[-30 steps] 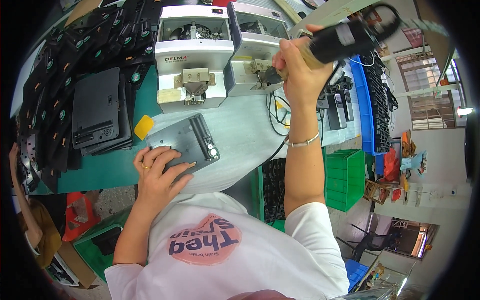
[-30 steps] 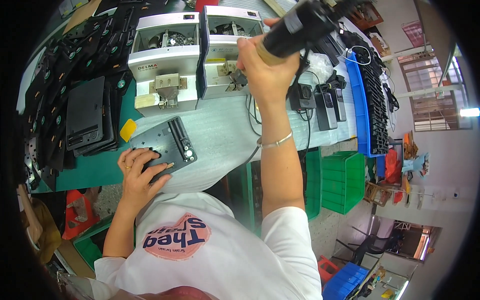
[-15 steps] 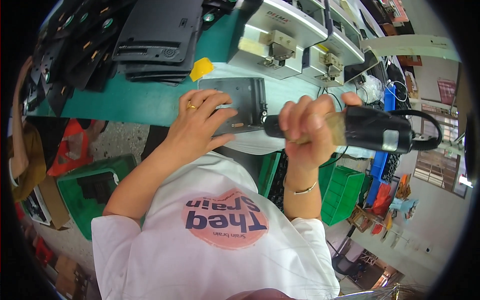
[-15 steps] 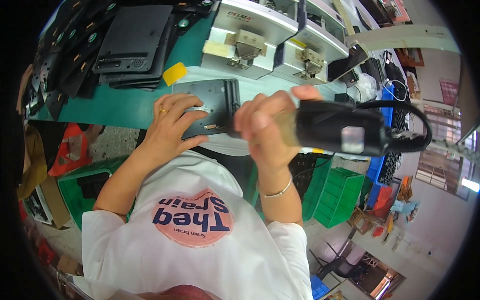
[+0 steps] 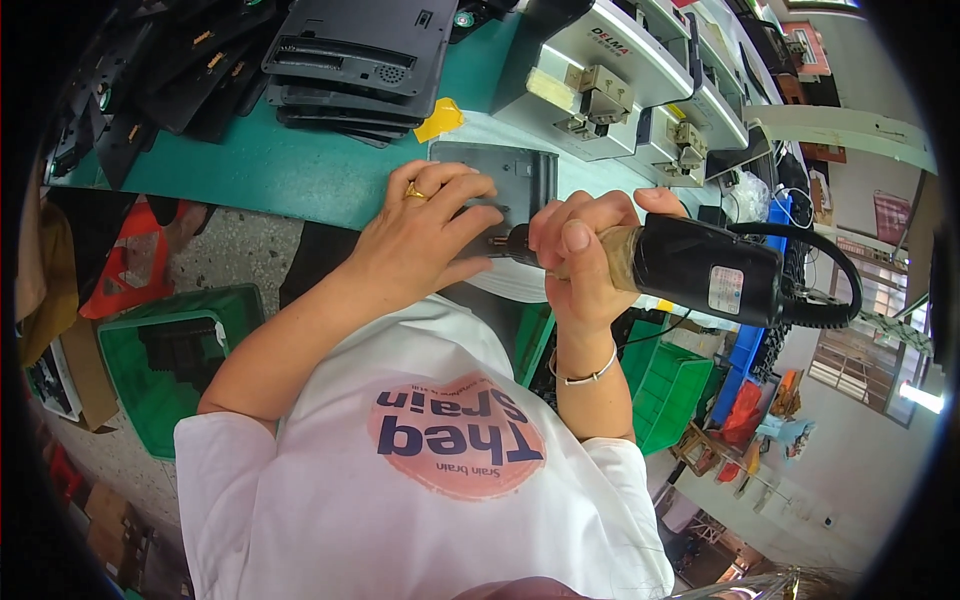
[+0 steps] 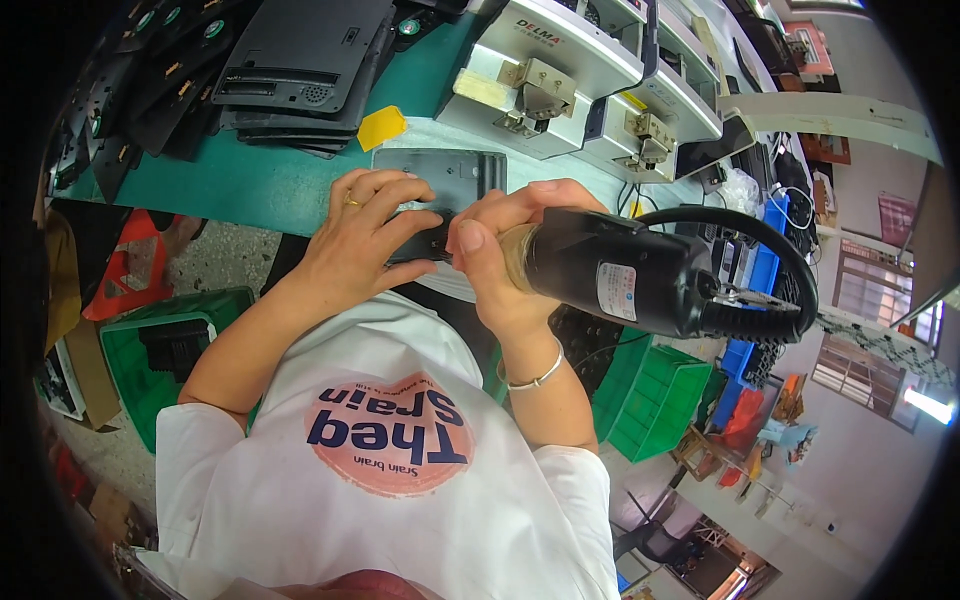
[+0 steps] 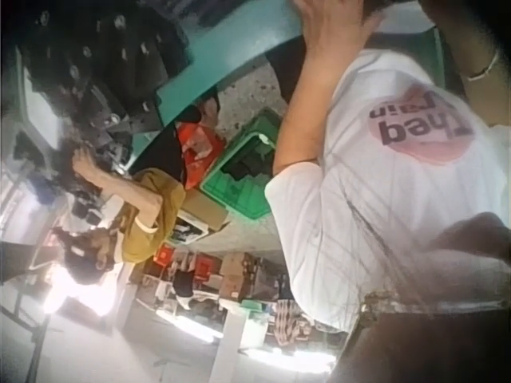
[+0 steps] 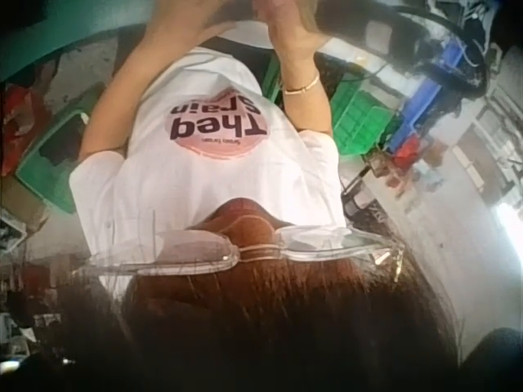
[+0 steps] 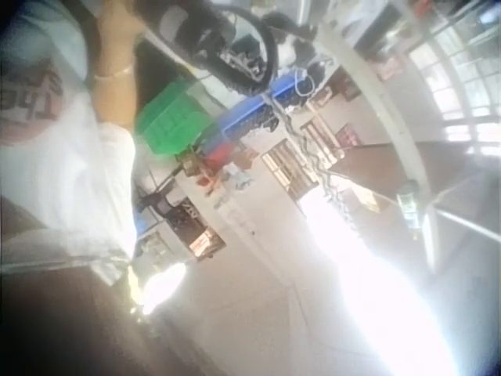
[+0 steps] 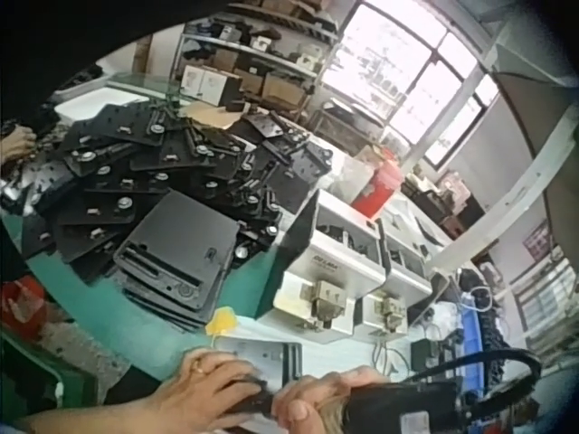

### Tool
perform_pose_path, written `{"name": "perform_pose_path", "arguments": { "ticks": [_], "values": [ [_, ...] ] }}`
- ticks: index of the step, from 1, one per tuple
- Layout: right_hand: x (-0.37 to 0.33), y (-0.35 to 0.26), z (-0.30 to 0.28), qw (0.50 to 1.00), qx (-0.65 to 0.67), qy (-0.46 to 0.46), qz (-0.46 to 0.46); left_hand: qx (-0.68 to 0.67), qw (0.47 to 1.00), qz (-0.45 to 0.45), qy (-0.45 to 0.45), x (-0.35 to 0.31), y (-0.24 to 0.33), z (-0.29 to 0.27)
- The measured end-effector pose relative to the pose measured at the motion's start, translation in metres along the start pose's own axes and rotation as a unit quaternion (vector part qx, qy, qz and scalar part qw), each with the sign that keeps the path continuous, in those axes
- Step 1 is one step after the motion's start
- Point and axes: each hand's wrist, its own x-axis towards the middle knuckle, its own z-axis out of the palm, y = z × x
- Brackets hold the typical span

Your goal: The person fastens screws into plastic housings using an electric screwdriver at a factory workbench.

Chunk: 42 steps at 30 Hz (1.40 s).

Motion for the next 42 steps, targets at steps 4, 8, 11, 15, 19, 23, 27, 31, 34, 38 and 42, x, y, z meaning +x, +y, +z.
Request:
{"name": "perform_pose_path", "arguments": {
  "ticks": [4, 8, 11, 15, 19, 23, 27, 31, 34, 38, 42],
  "values": [
    [0.001, 0.001, 0.002, 1.0, -0.003, -0.005, -0.006, -0.003, 1.0, -0.003, 0.0, 0.001, 0.0, 0.0],
    [-0.002, 0.003, 0.0, 0.997, -0.075, -0.023, -0.014, -0.004, 1.0, 0.0, 0.0, 0.001, -0.001, 0.001],
    [0.002, 0.0, 0.004, 0.986, -0.156, -0.059, -0.001, -0.007, 1.0, -0.001, 0.006, 0.0, -0.001, 0.002],
    [0.005, -0.001, 0.014, 0.974, -0.215, -0.063, 0.011, -0.02, 1.0, -0.002, 0.017, -0.001, -0.003, 0.003],
    [-0.007, 0.005, 0.018, 0.992, -0.127, 0.016, 0.0, -0.025, 1.0, -0.008, 0.009, 0.0, -0.003, 0.001],
    [-0.007, 0.004, 0.021, 0.996, -0.086, 0.029, 0.005, -0.04, 0.999, -0.008, 0.009, 0.001, -0.004, 0.001],
    [-0.006, 0.003, 0.024, 0.993, -0.117, 0.018, -0.02, -0.046, 0.999, 0.005, 0.012, 0.003, -0.003, -0.001],
    [-0.01, 0.006, 0.021, 0.988, -0.147, -0.007, -0.054, -0.032, 0.999, 0.01, 0.009, 0.002, -0.004, -0.001],
    [-0.012, 0.003, 0.007, 0.995, -0.088, 0.016, -0.043, -0.024, 1.0, 0.007, -0.001, 0.003, -0.002, -0.002],
    [-0.007, -0.005, 0.002, 0.997, -0.019, 0.073, 0.002, -0.012, 1.0, 0.005, -0.003, 0.001, 0.001, -0.003],
    [0.005, -0.022, -0.013, 0.987, 0.056, 0.146, -0.043, -0.011, 1.0, 0.008, -0.012, 0.001, 0.001, -0.003]
  ]
}}
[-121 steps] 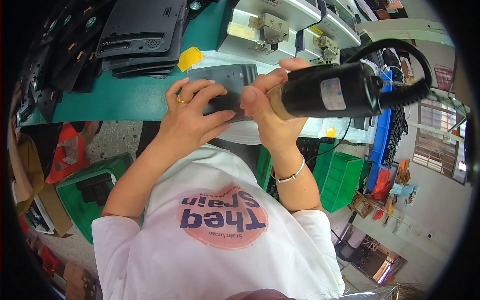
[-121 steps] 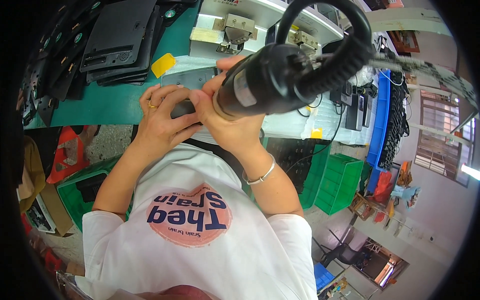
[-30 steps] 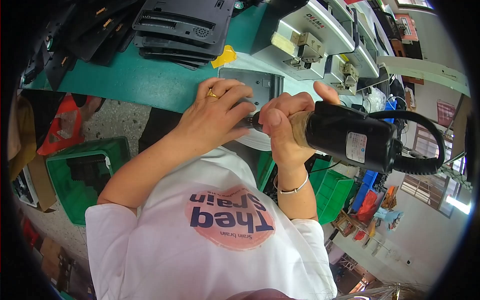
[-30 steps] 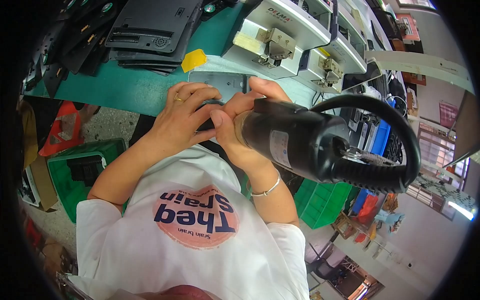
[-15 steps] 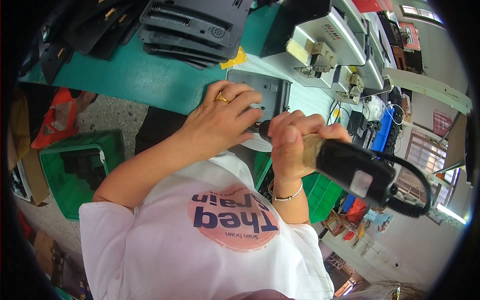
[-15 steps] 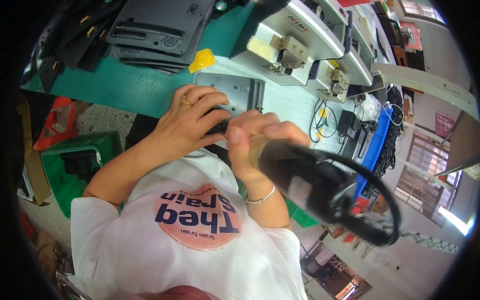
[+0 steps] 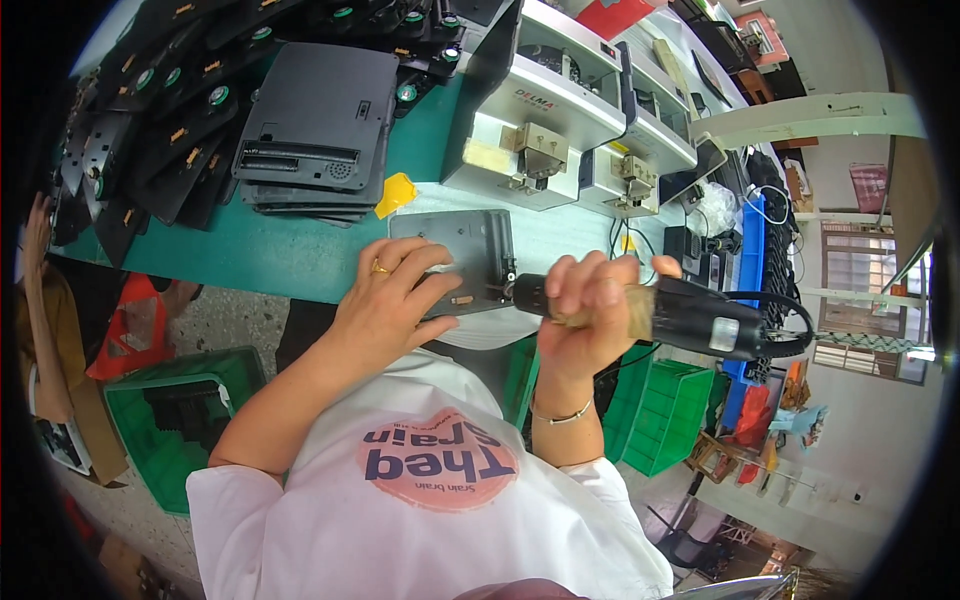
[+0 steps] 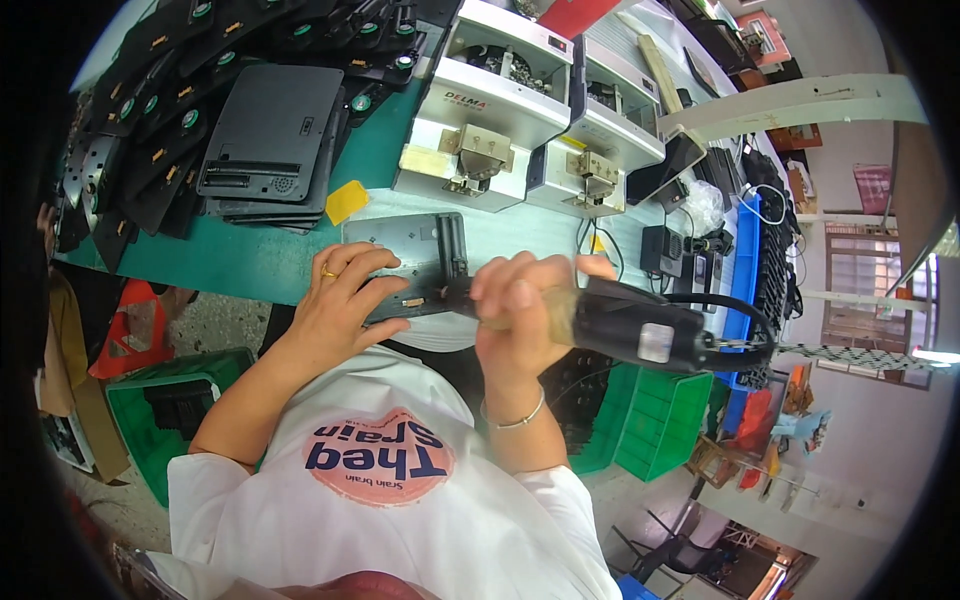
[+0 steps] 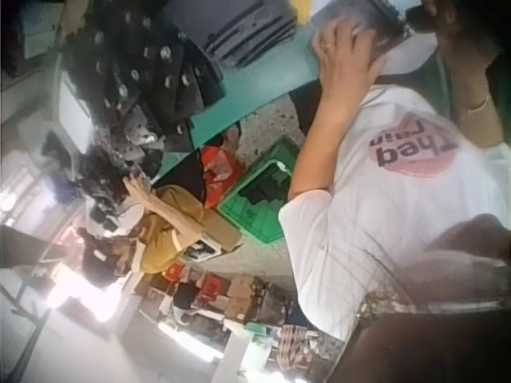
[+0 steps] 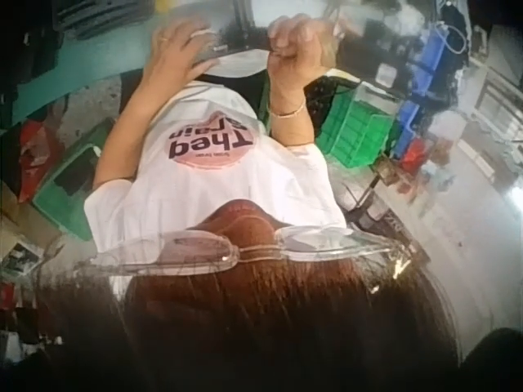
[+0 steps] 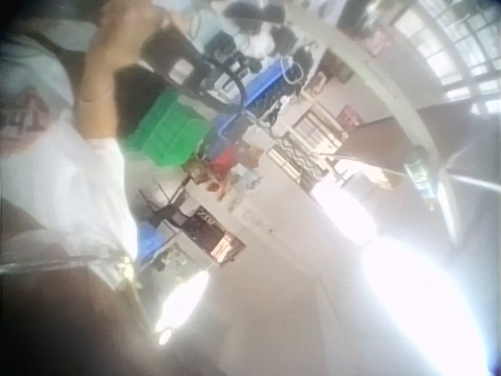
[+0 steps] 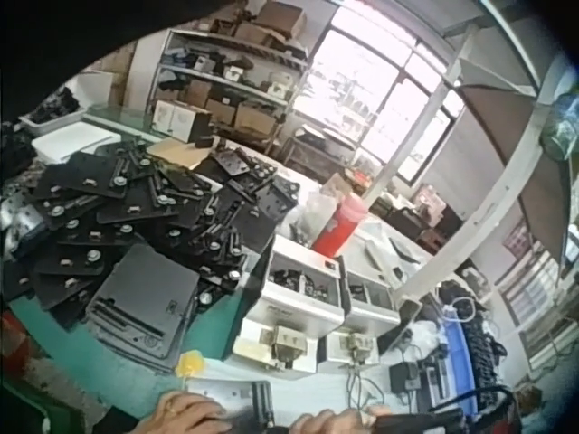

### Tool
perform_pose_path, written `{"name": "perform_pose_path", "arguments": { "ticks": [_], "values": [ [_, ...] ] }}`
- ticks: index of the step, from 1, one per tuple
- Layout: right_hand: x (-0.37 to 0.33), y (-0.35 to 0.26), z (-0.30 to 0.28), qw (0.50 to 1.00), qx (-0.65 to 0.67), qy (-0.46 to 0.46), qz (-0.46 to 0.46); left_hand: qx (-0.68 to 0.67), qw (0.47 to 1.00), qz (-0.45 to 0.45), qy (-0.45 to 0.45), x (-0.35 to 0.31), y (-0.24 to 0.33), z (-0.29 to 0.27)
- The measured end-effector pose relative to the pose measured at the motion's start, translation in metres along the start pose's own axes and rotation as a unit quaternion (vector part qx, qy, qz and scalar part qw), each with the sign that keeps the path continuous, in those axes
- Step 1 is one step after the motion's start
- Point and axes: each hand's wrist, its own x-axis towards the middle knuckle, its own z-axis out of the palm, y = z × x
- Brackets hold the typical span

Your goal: The person fastens screws into plastic housings using an electric screwdriver at a factory workbench.

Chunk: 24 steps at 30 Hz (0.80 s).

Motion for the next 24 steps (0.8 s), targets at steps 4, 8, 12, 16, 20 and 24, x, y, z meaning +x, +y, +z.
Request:
{"name": "perform_pose_path", "arguments": {
  "ticks": [4, 8, 12, 16, 20, 24],
  "values": [
    [0.014, -0.007, -0.011, 0.999, -0.008, 0.037, -0.039, 0.005, 1.0, -0.007, -0.016, 0.003, 0.001, -0.001],
    [0.024, -0.003, -0.018, 0.996, -0.037, 0.054, -0.059, 0.025, 0.999, 0.003, -0.021, 0.007, 0.004, 0.0],
    [0.041, -0.003, -0.012, 0.994, -0.043, 0.054, -0.09, 0.056, 0.998, 0.012, -0.028, 0.01, 0.008, 0.0],
    [0.04, -0.007, -0.016, 0.987, -0.141, -0.079, -0.02, 0.075, 0.997, 0.033, -0.016, 0.011, 0.015, 0.002],
    [0.031, 0.0, -0.018, 0.997, -0.073, -0.02, -0.008, 0.058, 0.996, 0.065, -0.01, 0.019, 0.027, 0.019],
    [0.027, 0.0, -0.022, 0.994, -0.106, -0.03, 0.006, 0.085, 0.995, 0.049, -0.013, 0.023, 0.026, 0.031]
  ]
}}
